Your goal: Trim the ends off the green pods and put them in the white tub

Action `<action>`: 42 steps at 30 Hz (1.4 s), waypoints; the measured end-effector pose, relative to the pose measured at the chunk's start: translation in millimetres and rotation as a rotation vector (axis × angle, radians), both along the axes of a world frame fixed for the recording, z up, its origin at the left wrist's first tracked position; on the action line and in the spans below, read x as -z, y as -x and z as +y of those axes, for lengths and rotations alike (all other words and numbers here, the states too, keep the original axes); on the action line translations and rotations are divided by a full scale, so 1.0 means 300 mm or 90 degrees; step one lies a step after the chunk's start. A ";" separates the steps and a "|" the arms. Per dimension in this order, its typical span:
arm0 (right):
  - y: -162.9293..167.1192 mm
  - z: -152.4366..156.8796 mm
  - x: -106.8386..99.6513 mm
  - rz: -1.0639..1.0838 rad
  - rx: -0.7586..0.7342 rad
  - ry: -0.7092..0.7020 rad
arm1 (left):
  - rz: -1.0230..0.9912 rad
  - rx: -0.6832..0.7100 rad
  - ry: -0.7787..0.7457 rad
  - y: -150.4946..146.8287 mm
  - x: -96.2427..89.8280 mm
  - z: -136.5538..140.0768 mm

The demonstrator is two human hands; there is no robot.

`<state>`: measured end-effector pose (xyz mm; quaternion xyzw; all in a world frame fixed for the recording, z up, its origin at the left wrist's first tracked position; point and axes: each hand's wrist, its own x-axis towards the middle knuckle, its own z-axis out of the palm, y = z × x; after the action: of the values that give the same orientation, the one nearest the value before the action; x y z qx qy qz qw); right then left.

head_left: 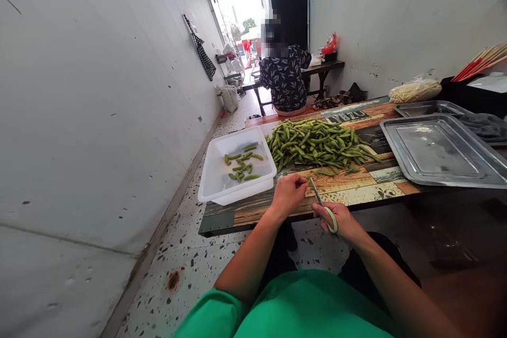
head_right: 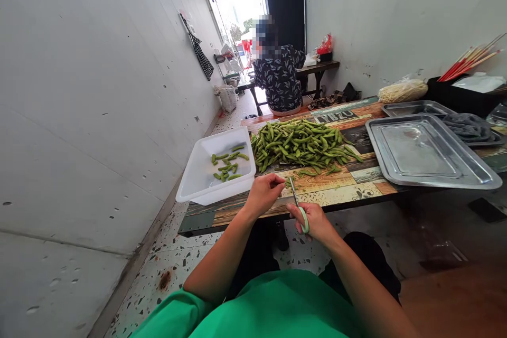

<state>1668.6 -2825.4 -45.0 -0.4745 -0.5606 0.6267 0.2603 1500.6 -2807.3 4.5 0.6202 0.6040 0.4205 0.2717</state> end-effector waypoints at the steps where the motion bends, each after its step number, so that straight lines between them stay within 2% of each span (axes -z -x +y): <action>1: -0.004 0.003 0.004 0.004 0.000 0.006 | 0.032 -0.032 -0.053 0.023 -0.023 -0.003; 4: -0.016 0.006 0.001 0.046 0.004 0.033 | 0.150 -0.203 -0.189 0.110 -0.123 -0.009; 6: -0.021 0.003 -0.012 0.091 0.015 0.060 | 0.258 -0.334 -0.184 0.152 -0.184 -0.005; 8: -0.025 0.000 -0.024 0.133 0.047 0.085 | 0.333 -0.393 -0.173 0.150 -0.207 0.012; 9: -0.028 -0.001 -0.028 0.149 0.070 0.097 | 0.347 -0.366 -0.182 0.132 -0.198 0.027; 10: -0.031 0.000 -0.030 0.162 0.095 0.106 | 0.344 -0.295 -0.196 0.103 -0.176 0.048; 11: -0.034 0.000 -0.029 0.170 0.117 0.113 | 0.331 -0.195 -0.216 0.067 -0.142 0.072; 13: -0.043 0.002 -0.023 0.178 0.148 0.119 | 0.312 0.065 -0.205 -0.014 -0.056 0.131; 15: -0.054 0.003 -0.015 0.181 0.159 0.117 | 0.332 0.171 -0.178 -0.088 0.029 0.192; 18: -0.071 0.000 -0.010 0.182 0.164 0.112 | 0.433 0.191 -0.113 -0.161 0.101 0.260; 21: -0.082 -0.002 -0.015 0.176 0.169 0.118 | 0.501 0.183 -0.059 -0.181 0.104 0.285; 23: -0.083 -0.002 -0.020 0.168 0.167 0.124 | 0.489 0.166 -0.031 -0.168 0.087 0.279; 27: -0.067 0.000 -0.025 0.129 0.104 0.114 | 0.295 0.148 0.039 -0.099 0.059 0.232; 30: -0.043 0.004 -0.025 0.110 0.056 0.090 | 0.100 0.228 0.098 -0.036 0.057 0.188; 32: -0.027 0.007 -0.025 0.105 0.039 0.077 | 0.022 0.267 0.116 -0.003 0.063 0.163; 37: -0.011 0.010 -0.029 0.109 0.031 0.055 | -0.021 0.297 0.110 0.031 0.085 0.126; 42: -0.014 0.007 -0.022 0.075 0.043 0.037 | -0.065 0.288 0.137 0.035 0.088 0.114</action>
<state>1672.7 -2823.3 -38.6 -0.4628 -0.5097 0.6604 0.2998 1490.1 -2773.0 -22.0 0.6850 0.4768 0.3132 0.4532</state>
